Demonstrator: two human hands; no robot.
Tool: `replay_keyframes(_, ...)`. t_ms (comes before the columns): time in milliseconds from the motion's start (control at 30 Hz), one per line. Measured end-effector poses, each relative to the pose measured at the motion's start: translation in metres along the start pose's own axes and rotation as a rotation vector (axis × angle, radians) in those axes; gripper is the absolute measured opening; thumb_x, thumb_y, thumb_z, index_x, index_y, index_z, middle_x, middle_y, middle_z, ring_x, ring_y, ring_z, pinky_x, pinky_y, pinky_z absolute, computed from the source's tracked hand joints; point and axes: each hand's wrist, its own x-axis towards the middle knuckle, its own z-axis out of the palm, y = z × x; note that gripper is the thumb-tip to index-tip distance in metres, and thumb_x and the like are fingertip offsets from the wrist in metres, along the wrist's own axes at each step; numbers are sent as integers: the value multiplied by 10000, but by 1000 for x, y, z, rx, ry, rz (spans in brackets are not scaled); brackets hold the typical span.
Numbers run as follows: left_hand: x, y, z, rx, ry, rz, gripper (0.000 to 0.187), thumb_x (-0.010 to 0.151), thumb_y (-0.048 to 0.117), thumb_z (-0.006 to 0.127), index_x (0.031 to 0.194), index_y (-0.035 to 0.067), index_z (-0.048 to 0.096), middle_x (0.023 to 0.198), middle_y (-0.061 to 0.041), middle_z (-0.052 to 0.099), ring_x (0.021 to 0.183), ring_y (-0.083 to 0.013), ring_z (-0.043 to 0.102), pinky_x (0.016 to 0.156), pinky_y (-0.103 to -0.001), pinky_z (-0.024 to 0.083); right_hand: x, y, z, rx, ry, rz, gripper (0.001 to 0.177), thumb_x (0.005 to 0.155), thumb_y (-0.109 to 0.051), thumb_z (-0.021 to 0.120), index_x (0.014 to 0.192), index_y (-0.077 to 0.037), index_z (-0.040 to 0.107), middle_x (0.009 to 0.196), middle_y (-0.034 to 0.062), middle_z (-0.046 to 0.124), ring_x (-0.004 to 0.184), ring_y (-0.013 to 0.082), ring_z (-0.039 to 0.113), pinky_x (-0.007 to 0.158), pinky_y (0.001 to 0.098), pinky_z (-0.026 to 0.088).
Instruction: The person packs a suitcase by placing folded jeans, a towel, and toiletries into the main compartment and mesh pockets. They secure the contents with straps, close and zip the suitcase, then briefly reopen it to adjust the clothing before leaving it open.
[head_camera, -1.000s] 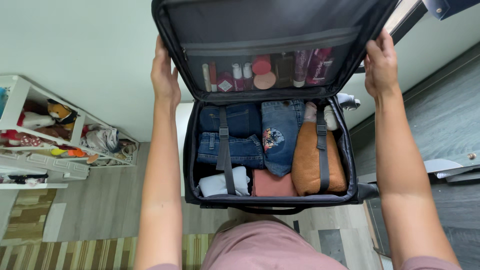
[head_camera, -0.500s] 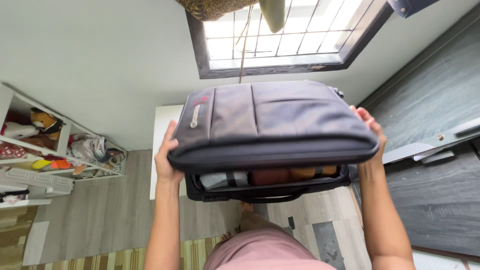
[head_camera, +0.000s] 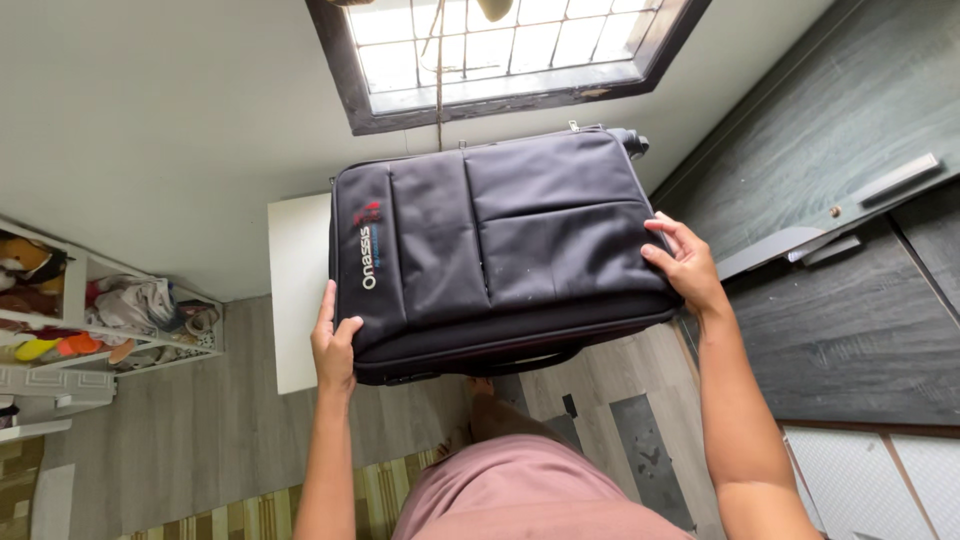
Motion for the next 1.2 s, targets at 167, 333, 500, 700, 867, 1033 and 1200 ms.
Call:
replay_keyframes(167,-5,-14,3,631,54,244,667,924,84,602,1562,31,417,1565,-183,461,1439,-248,415,1169,-344,331,-4,14,7,-26,35,-59,353,918,-39,691,1265,-31,622,1602,198,412,1448,246,456,1169,317,360)
replay_keyframes(333,1,-42,-18,170,22,-3,603,998,156,565,1583,80,439,1497,-262,533,1383,-427,452,1127,-347,415,-7,47,-10,124,239,-102,220,1010,-74,643,1220,-9,644,1351,185,632,1189,222,637,1024,325,504)
replay_keyframes(500,-9,-69,-59,248,6,138,471,1007,114,541,1469,19,538,1507,-162,570,1411,-268,525,1170,-344,394,-45,56,-28,140,784,-133,130,1038,-64,587,1114,1,669,941,108,694,749,143,665,641,274,573)
replay_keyframes(700,-71,-79,-47,782,57,330,480,938,20,610,1417,4,585,1488,-207,553,1372,-344,527,1169,-430,404,-128,30,95,-484,650,-597,117,1057,7,581,1086,13,694,972,98,683,799,145,607,715,302,495)
replay_keyframes(867,-116,-51,-5,920,165,455,523,861,125,689,1325,-87,572,1400,-294,541,1281,-450,536,1072,-455,450,-137,-39,189,-455,171,-883,176,863,81,680,996,-29,712,814,97,654,732,263,651,692,341,531)
replay_keyframes(1033,-105,11,-15,1064,173,261,168,867,166,669,986,138,784,1032,-99,769,910,-318,723,812,-425,572,-72,-99,227,-579,29,-887,290,877,-18,738,1157,-71,685,1133,128,673,1136,354,610,990,442,506)
replay_keyframes(1200,-54,60,-2,1057,124,274,185,878,165,650,1000,163,789,907,-102,755,827,-334,708,729,-450,558,24,-118,268,-823,-162,-787,505,984,-300,654,1449,-139,543,1508,190,484,1452,418,370,1183,537,301)
